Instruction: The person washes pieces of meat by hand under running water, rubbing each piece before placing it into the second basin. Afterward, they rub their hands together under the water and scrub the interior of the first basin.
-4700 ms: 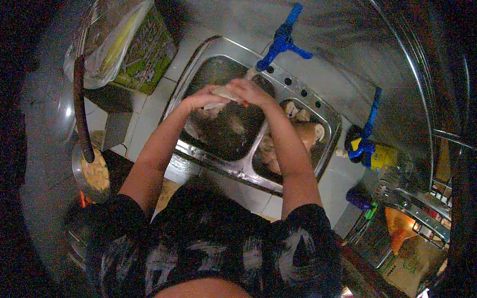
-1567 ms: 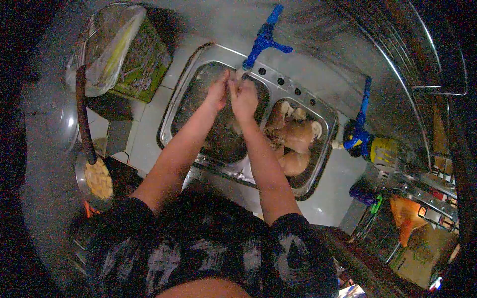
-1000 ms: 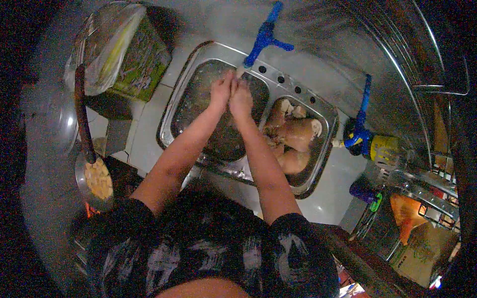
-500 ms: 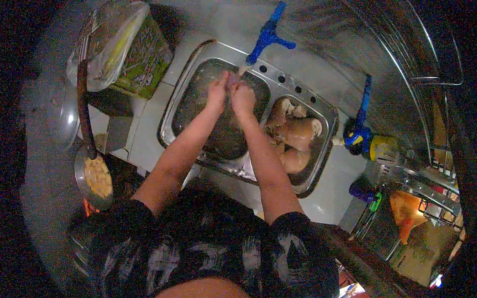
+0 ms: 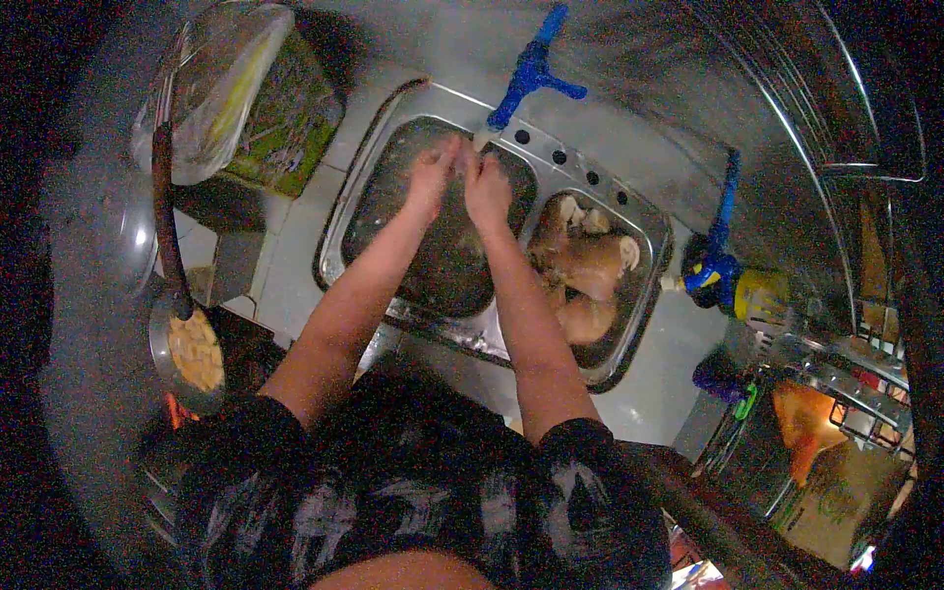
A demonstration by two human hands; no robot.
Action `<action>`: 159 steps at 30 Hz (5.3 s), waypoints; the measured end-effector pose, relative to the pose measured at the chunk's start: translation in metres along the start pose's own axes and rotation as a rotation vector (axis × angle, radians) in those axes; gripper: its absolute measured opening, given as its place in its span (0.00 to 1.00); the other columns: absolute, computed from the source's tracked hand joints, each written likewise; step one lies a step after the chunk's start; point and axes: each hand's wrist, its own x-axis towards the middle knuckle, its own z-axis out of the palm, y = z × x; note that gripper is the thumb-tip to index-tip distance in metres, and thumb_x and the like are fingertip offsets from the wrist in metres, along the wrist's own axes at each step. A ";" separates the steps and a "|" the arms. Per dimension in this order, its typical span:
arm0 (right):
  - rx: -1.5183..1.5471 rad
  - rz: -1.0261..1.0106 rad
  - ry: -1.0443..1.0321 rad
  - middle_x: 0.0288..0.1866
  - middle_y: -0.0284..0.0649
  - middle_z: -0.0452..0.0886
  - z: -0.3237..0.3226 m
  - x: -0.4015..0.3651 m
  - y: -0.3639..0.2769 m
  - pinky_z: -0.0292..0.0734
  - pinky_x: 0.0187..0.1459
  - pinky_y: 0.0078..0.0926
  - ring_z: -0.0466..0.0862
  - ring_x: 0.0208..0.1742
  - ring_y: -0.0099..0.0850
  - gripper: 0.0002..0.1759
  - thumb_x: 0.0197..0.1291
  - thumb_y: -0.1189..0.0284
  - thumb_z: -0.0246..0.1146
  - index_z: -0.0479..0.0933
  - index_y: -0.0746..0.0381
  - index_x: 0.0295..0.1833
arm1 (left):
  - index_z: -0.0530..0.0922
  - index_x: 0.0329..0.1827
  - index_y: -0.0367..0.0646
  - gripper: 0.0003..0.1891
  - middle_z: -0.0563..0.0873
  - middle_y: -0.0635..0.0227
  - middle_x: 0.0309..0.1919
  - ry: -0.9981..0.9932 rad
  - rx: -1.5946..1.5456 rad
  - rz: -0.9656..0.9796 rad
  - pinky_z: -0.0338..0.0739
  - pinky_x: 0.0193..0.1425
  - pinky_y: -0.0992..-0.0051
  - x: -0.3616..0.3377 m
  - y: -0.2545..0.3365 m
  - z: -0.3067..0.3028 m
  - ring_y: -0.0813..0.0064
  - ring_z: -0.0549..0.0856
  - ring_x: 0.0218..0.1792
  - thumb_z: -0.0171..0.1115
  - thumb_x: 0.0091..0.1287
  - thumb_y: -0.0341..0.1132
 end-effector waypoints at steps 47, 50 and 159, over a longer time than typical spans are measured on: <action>0.310 0.199 0.014 0.35 0.56 0.77 0.011 0.003 0.024 0.70 0.40 0.43 0.77 0.37 0.51 0.17 0.57 0.62 0.51 0.73 0.66 0.40 | 0.78 0.41 0.35 0.20 0.81 0.67 0.34 0.009 0.061 0.071 0.68 0.41 0.79 0.020 0.009 0.008 0.78 0.76 0.36 0.56 0.60 0.47; 0.307 0.038 0.145 0.38 0.56 0.76 0.014 0.004 0.021 0.69 0.41 0.42 0.76 0.39 0.52 0.17 0.60 0.63 0.48 0.71 0.67 0.43 | 0.79 0.40 0.35 0.20 0.81 0.67 0.33 0.030 -0.004 0.049 0.68 0.40 0.78 0.011 0.015 0.014 0.78 0.76 0.34 0.56 0.60 0.47; -0.120 -0.004 0.125 0.34 0.47 0.72 0.009 -0.047 0.018 0.70 0.35 0.40 0.75 0.35 0.46 0.11 0.49 0.70 0.57 0.66 0.65 0.35 | 0.76 0.29 0.35 0.16 0.78 0.44 0.26 0.096 0.771 0.512 0.72 0.33 0.53 0.001 -0.019 0.025 0.44 0.78 0.27 0.45 0.64 0.38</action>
